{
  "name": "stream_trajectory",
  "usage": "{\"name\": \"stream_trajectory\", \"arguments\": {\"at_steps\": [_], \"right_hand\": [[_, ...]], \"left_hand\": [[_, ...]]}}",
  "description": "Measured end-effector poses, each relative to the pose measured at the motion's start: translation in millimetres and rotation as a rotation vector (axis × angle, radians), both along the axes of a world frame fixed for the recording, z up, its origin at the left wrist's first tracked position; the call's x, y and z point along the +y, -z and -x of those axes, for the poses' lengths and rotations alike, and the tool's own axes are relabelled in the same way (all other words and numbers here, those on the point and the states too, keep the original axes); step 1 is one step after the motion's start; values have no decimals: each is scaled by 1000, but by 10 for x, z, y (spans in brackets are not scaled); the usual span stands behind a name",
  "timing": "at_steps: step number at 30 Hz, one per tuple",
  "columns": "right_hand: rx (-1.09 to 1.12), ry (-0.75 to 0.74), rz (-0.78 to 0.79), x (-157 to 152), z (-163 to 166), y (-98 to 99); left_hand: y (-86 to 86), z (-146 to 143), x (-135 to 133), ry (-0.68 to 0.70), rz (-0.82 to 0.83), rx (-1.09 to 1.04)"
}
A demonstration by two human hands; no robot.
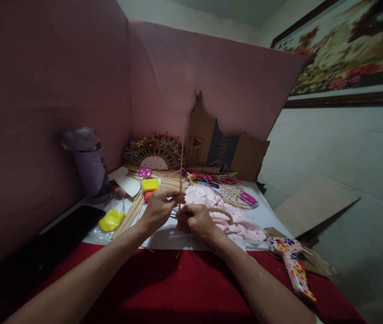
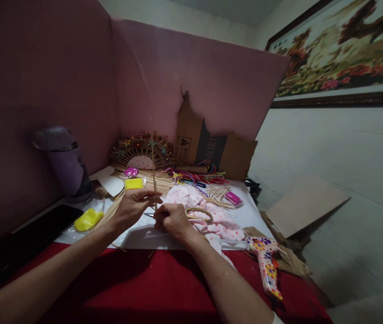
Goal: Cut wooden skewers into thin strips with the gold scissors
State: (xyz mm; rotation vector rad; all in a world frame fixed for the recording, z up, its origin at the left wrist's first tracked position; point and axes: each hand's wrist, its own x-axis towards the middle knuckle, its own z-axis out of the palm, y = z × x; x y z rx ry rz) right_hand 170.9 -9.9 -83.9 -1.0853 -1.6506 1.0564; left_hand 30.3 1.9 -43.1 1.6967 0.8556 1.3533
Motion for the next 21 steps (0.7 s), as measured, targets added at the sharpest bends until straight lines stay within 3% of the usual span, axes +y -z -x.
{"name": "stream_trajectory", "arguments": {"at_steps": [8, 21], "right_hand": [[-2, -11, 24, -52, 28, -101], [-62, -18, -51, -36, 9, -70]], "left_hand": [[-128, -36, -75, -68, -26, -185], [-134, -106, -109, 52, 60, -266]]}}
